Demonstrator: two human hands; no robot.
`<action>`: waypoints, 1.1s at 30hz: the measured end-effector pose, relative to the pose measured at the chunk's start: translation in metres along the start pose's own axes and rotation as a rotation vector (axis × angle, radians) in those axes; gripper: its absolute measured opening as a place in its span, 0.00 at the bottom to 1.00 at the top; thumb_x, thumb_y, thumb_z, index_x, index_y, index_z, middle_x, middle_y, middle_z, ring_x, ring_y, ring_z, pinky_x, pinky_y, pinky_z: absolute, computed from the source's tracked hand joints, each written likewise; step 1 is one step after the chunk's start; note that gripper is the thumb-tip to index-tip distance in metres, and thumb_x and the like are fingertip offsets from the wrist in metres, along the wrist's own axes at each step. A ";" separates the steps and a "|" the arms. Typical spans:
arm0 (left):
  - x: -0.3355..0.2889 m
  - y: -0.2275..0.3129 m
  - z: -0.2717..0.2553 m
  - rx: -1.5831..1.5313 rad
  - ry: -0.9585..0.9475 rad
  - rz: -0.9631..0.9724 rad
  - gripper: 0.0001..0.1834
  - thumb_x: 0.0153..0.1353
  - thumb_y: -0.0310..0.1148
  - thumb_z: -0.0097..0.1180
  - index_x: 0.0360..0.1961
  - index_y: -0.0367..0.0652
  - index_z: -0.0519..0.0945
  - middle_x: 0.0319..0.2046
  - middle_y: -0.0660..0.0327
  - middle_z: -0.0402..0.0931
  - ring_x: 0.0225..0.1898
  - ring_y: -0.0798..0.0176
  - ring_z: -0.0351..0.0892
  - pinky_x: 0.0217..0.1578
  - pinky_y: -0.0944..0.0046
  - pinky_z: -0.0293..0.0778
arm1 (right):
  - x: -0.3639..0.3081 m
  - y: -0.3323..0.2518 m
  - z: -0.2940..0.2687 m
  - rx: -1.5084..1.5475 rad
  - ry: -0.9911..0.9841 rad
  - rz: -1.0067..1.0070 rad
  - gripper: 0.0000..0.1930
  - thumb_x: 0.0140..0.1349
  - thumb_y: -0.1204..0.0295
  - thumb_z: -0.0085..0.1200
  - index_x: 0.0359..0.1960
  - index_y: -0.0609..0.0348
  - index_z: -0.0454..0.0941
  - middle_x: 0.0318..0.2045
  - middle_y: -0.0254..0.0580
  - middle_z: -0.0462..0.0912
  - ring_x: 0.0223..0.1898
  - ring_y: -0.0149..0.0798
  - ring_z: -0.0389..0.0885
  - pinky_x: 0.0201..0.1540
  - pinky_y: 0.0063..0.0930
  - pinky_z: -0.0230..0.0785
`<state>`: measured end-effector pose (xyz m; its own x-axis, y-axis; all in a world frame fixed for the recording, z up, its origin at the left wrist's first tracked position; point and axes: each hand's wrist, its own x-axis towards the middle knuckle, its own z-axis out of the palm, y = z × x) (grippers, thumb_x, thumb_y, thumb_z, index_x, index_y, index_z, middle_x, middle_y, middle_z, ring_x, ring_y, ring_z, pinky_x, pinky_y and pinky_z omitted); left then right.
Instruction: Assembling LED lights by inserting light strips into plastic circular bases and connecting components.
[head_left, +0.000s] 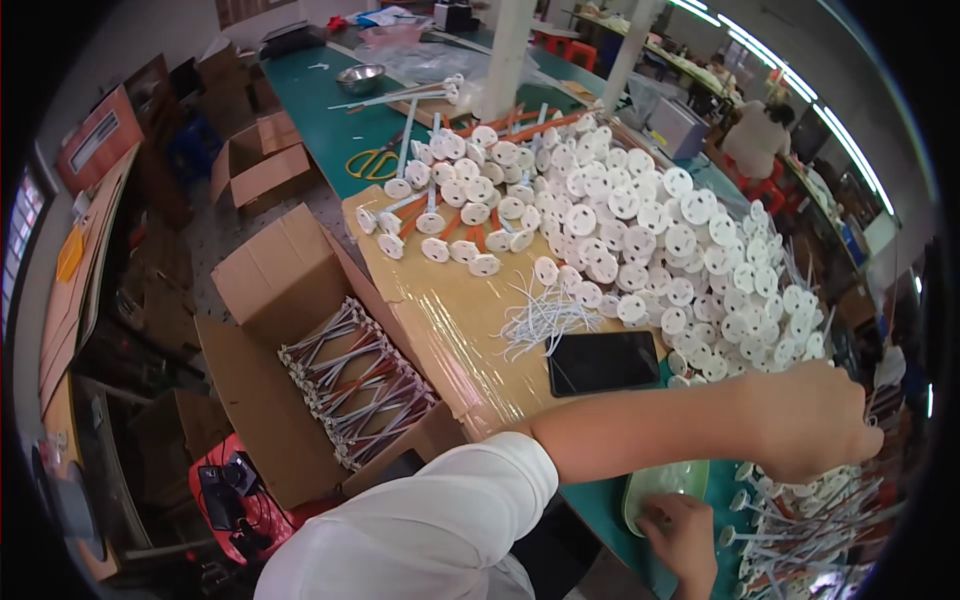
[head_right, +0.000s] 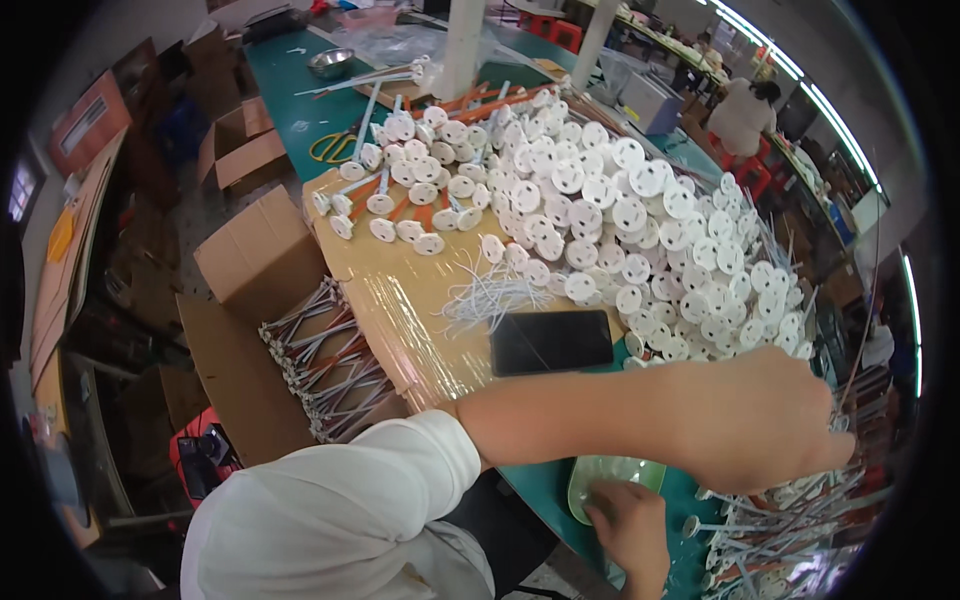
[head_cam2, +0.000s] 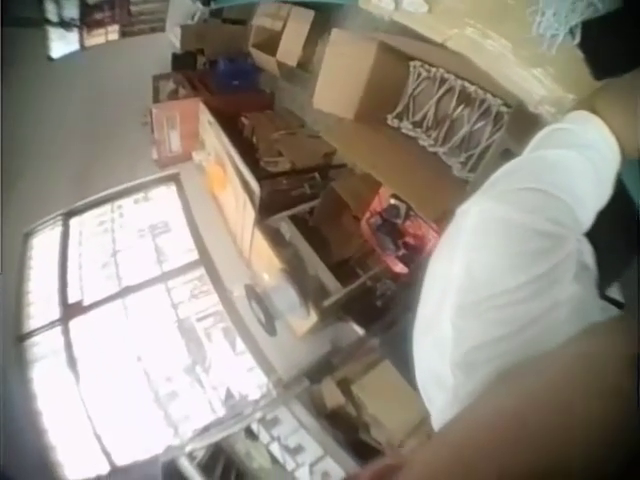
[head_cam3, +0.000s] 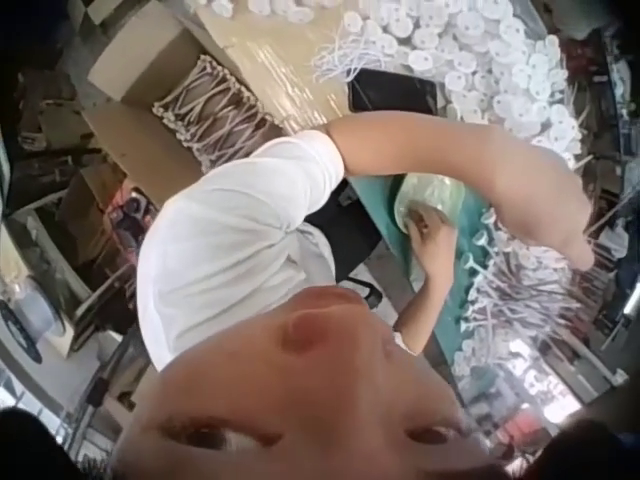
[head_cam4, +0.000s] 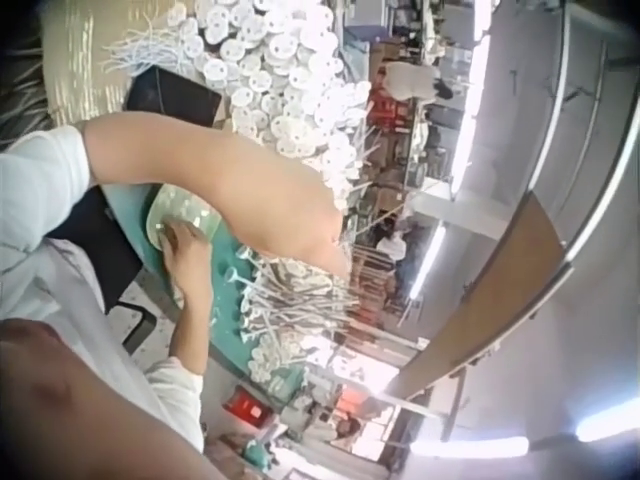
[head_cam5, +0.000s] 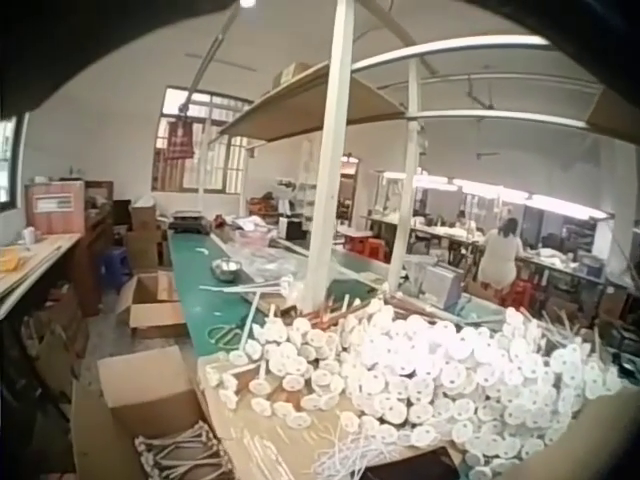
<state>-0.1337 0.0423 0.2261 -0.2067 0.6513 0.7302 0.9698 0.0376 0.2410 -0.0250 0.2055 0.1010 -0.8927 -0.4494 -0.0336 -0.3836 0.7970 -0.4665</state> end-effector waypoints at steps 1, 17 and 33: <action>0.000 0.000 0.001 0.022 -0.010 0.000 0.12 0.49 0.31 0.59 0.33 0.36 0.75 0.21 0.50 0.77 0.28 0.42 0.81 0.27 0.47 0.76 | -0.001 0.005 0.002 -0.025 -0.023 -0.007 0.10 0.46 0.77 0.64 0.33 0.62 0.82 0.25 0.46 0.82 0.27 0.46 0.83 0.31 0.34 0.76; 0.008 0.001 0.011 -0.033 -0.075 -0.005 0.14 0.44 0.27 0.58 0.35 0.36 0.78 0.26 0.47 0.79 0.31 0.42 0.82 0.32 0.50 0.78 | -0.011 -0.014 -0.040 -0.054 0.065 -0.147 0.08 0.65 0.75 0.54 0.30 0.69 0.78 0.19 0.57 0.76 0.17 0.53 0.73 0.25 0.33 0.71; 0.024 0.001 0.033 -0.401 0.407 0.152 0.13 0.57 0.23 0.57 0.43 0.41 0.73 0.27 0.54 0.75 0.28 0.45 0.78 0.27 0.54 0.70 | -0.001 -0.034 -0.125 0.416 1.280 -0.222 0.02 0.55 0.85 0.56 0.29 0.68 0.77 0.20 0.42 0.79 0.16 0.28 0.75 0.20 0.15 0.67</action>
<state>-0.1329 0.0833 0.2227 -0.1789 0.2811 0.9429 0.8842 -0.3743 0.2793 -0.0406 0.2298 0.2277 -0.5016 0.3157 0.8054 -0.6507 0.4758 -0.5918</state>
